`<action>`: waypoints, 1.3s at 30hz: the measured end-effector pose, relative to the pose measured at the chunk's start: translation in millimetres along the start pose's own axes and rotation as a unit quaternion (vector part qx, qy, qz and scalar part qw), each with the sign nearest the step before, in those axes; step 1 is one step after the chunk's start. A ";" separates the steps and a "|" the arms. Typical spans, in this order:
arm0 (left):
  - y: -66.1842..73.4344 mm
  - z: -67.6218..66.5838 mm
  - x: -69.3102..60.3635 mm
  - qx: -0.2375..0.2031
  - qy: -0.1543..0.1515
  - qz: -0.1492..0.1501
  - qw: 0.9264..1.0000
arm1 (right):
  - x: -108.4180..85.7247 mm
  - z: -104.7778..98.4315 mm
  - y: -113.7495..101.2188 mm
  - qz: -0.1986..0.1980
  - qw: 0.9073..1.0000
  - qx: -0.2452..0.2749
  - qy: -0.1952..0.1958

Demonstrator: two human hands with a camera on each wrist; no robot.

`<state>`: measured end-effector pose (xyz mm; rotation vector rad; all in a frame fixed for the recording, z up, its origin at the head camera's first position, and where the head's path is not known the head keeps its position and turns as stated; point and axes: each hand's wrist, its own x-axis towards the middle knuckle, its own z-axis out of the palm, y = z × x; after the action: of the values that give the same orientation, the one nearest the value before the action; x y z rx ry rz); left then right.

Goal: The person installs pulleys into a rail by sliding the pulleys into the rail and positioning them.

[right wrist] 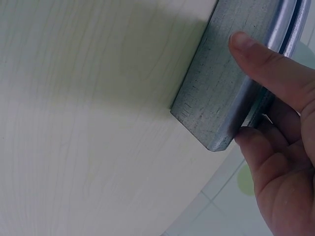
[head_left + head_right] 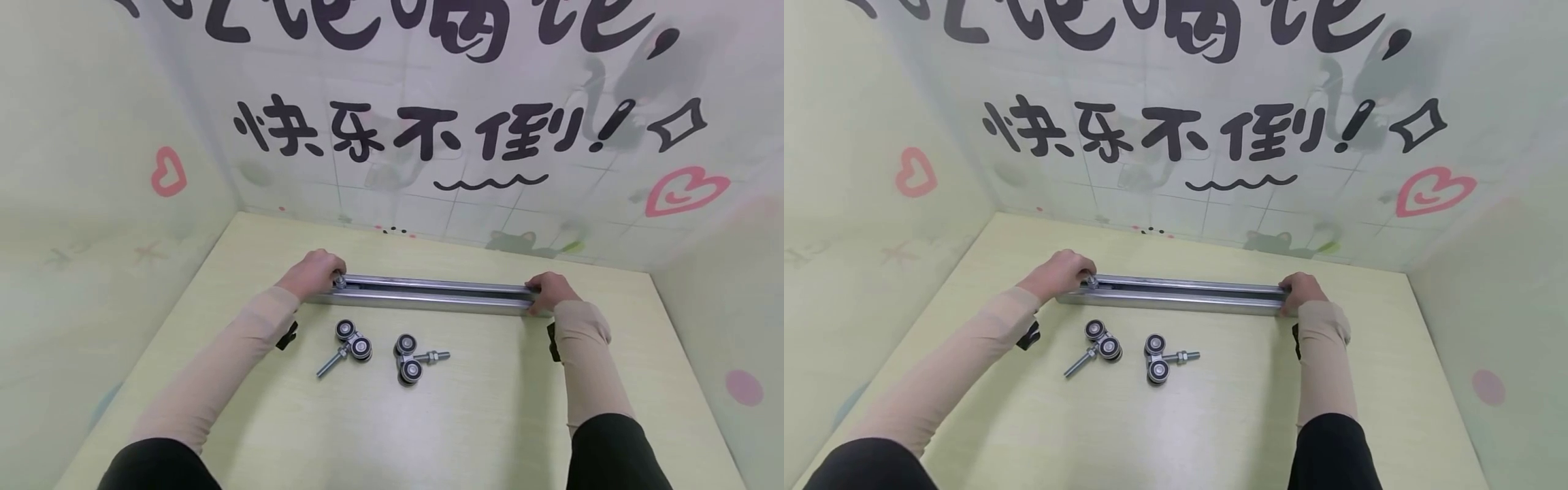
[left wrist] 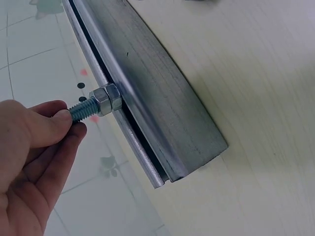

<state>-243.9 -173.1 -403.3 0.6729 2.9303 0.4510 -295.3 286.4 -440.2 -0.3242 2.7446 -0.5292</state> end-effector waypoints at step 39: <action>-16.2 -7.2 -8.5 -0.032 -0.021 -0.067 0.997 | -0.5 2.0 0.3 -0.004 1.000 0.008 0.004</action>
<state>-244.2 -192.6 -401.2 0.4673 2.8844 0.5085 -294.2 286.2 -442.0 -0.3293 2.7462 -0.5548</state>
